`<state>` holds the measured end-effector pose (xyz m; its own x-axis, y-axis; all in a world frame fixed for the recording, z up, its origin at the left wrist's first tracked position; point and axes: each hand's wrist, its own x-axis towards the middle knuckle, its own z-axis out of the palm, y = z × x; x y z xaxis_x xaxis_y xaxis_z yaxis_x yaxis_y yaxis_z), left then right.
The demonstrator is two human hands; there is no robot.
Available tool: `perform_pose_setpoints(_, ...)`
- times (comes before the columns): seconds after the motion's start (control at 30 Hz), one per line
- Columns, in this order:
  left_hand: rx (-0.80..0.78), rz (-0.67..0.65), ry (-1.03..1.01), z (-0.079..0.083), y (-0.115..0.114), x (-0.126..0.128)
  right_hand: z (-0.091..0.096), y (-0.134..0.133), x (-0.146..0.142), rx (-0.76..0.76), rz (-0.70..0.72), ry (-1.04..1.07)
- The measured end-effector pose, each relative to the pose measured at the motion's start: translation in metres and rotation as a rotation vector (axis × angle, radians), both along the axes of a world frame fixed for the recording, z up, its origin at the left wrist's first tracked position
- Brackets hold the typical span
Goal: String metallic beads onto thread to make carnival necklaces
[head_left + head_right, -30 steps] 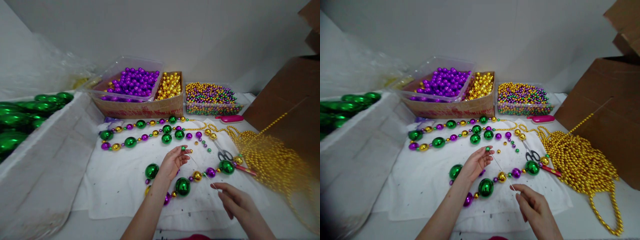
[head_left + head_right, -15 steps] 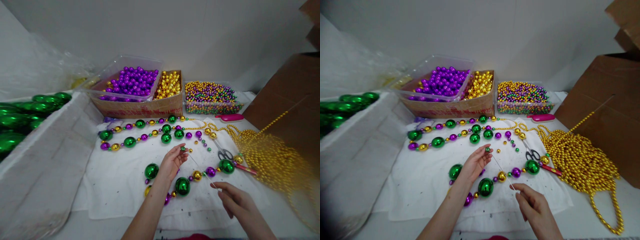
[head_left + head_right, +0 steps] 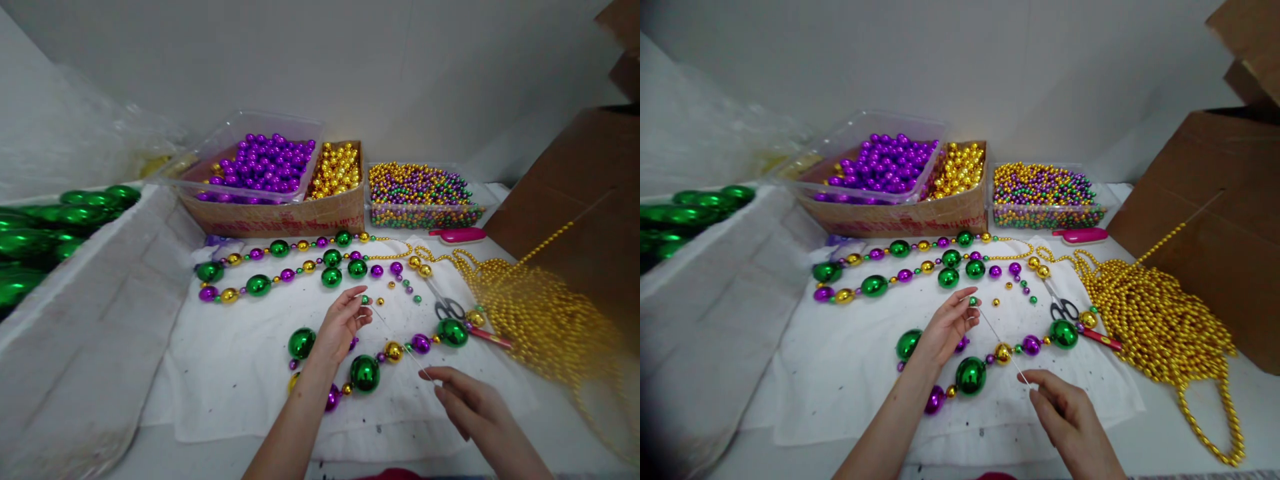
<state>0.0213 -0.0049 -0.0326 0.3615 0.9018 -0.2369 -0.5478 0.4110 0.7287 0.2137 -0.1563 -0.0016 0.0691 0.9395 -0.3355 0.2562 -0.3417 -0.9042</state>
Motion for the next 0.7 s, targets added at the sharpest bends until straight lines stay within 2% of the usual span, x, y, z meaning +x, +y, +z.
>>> perform_pose_setpoints(0.13, 0.040, -0.062, 0.108, 0.007, -0.001, 0.003, -0.004, 0.008, -0.004, -0.007, 0.015, 0.086)
perform_pose_setpoints(0.23, 0.137, -0.222, 0.199, 0.011, -0.003, 0.012, -0.010, 0.014, -0.010, 0.029, -0.106, 0.203)
perform_pose_setpoints(0.33, 0.330, -0.402, 0.335, 0.015, 0.005, 0.030, -0.018, 0.015, -0.010, 0.043, -0.257, 0.335)
perform_pose_setpoints(0.4, 0.578, -0.436, 0.615, 0.017, 0.020, 0.050, -0.024, 0.013, -0.005, 0.066, -0.326, 0.403)
perform_pose_setpoints(0.47, 0.863, -0.375, 1.009, 0.017, 0.039, 0.076, -0.029, 0.011, 0.001, 0.093, -0.384, 0.430)
perform_pose_setpoints(0.5, 0.942, -0.339, 1.122, 0.017, 0.049, 0.092, -0.031, 0.010, 0.005, 0.100, -0.405, 0.436)
perform_pose_setpoints(0.57, 1.055, -0.301, 1.234, 0.014, 0.067, 0.122, -0.033, 0.009, 0.011, 0.109, -0.429, 0.445)
perform_pose_setpoints(0.7, 1.179, -0.357, 1.342, 0.001, 0.089, 0.165, -0.036, 0.007, 0.019, 0.119, -0.392, 0.459)
